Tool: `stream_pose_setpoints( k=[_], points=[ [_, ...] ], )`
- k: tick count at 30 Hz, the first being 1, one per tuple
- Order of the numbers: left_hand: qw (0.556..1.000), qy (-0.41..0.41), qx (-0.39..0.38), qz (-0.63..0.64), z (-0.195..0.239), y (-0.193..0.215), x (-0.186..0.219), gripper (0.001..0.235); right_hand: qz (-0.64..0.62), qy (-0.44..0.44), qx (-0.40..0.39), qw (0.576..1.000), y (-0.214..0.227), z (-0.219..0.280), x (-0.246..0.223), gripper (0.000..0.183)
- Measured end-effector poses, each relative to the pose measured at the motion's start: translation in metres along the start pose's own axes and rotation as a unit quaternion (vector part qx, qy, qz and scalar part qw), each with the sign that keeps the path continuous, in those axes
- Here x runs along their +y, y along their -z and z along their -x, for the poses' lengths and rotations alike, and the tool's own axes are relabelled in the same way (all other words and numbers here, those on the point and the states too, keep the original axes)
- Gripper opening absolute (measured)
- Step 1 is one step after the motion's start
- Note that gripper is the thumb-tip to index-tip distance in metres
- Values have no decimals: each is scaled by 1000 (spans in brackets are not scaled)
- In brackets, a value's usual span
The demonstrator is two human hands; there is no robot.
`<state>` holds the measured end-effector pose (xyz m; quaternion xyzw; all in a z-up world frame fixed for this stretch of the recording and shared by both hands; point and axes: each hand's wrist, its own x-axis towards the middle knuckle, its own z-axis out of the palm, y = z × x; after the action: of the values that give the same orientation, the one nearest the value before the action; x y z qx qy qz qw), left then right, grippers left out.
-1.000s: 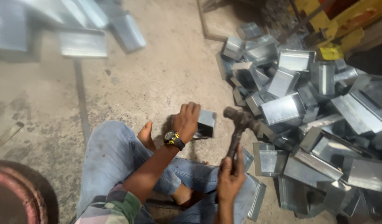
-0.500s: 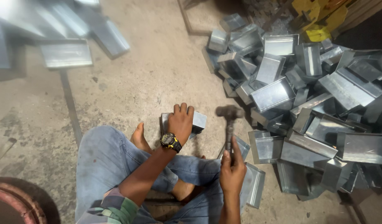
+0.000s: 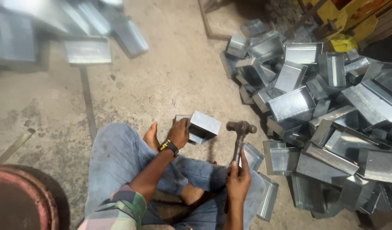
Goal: The person uses a hammer to shape and flatten the edges of various small metal trays while sitting on the floor.
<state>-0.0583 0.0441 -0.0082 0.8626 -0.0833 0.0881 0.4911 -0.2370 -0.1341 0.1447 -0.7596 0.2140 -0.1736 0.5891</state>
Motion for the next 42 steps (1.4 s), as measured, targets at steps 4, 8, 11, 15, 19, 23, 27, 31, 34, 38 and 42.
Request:
stream_pose_setpoints(
  k=[4,8,11,15,19,23,27,31,34,38,42],
  points=[
    [985,158,-64,-40,4,-34,-6,28,16,36,16,999,-3,0,-19,56],
    [942,261,-173,-125,29,-29,-1,33,-48,83,17,995,-14,6,-41,57],
    [940,290,-108,-142,42,-16,8,27,-97,128,23,987,-30,10,-40,57],
    [916,347,-142,-143,44,-4,32,29,-139,122,18,983,-68,14,-8,60],
    [909,360,-152,-143,38,4,51,29,112,110,-82,984,-104,4,25,52],
    [908,362,-148,-149,34,-1,33,30,142,18,-73,987,-102,2,19,52],
    [910,382,-157,-47,46,-35,11,40,31,13,-29,999,-75,9,-10,54],
    [888,393,-196,135,43,-80,8,53,-66,18,4,998,-61,6,-23,50],
    [869,362,-302,154,61,-94,20,65,-71,-2,11,997,-49,2,-15,50],
    [993,31,-109,-41,34,-60,18,46,-80,-36,39,995,-38,-12,5,51],
    [953,43,-163,-250,-66,-9,-23,74,-62,-52,53,995,-26,-13,25,52]
  ],
)
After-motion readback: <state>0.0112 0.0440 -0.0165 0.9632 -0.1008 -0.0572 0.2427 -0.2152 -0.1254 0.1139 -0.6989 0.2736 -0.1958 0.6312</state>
